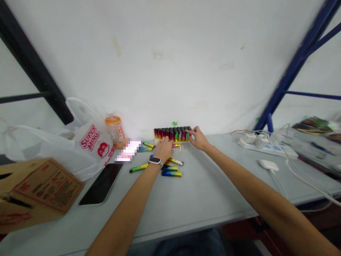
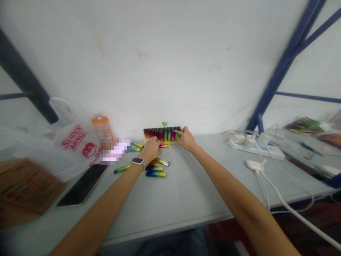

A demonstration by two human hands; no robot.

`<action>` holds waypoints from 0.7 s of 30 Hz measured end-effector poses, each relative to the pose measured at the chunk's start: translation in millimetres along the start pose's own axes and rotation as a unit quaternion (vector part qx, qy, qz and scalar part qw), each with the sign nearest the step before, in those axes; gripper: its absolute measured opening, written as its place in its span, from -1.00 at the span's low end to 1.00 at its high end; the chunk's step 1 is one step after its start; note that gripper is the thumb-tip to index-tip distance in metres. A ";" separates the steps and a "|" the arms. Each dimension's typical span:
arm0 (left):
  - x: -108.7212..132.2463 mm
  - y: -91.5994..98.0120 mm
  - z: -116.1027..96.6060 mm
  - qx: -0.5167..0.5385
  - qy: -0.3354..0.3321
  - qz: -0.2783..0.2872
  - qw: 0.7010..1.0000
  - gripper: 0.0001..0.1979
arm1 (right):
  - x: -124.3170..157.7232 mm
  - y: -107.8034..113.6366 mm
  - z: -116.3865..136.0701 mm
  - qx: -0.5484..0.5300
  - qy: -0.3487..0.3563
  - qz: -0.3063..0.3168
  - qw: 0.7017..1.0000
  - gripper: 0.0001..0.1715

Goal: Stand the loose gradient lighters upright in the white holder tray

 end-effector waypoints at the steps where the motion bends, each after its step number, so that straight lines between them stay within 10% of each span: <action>1: 0.5 0.6 -0.1 -0.002 0.002 0.002 1.000 -0.72 | 5.5 -0.7 4.5 0.000 0.000 -0.011 1.000 -0.47; 9: 18.8 1.0 -1.6 0.048 -0.047 -0.022 0.997 -0.77 | 37.4 -15.4 64.6 -0.021 0.061 0.062 0.996 -0.70; 15: 30.8 13.6 9.1 0.332 -0.042 -0.108 0.936 -0.85 | 35.9 -14.7 89.8 -0.116 0.008 0.132 0.984 -0.74; 21: 47.7 26.9 11.5 0.471 -0.028 -0.173 0.865 -0.78 | 44.4 -24.9 119.8 -0.500 -0.136 0.146 0.843 -0.52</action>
Point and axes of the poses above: each hand's wrist, its own x-axis away from the middle knuckle, its own y-axis out of the back of the hand, z = x × y, the point moved 3 cm from there along -x, towards the middle knuckle, and after that the axes turned 3 degrees about x, right-handed, at the moved point
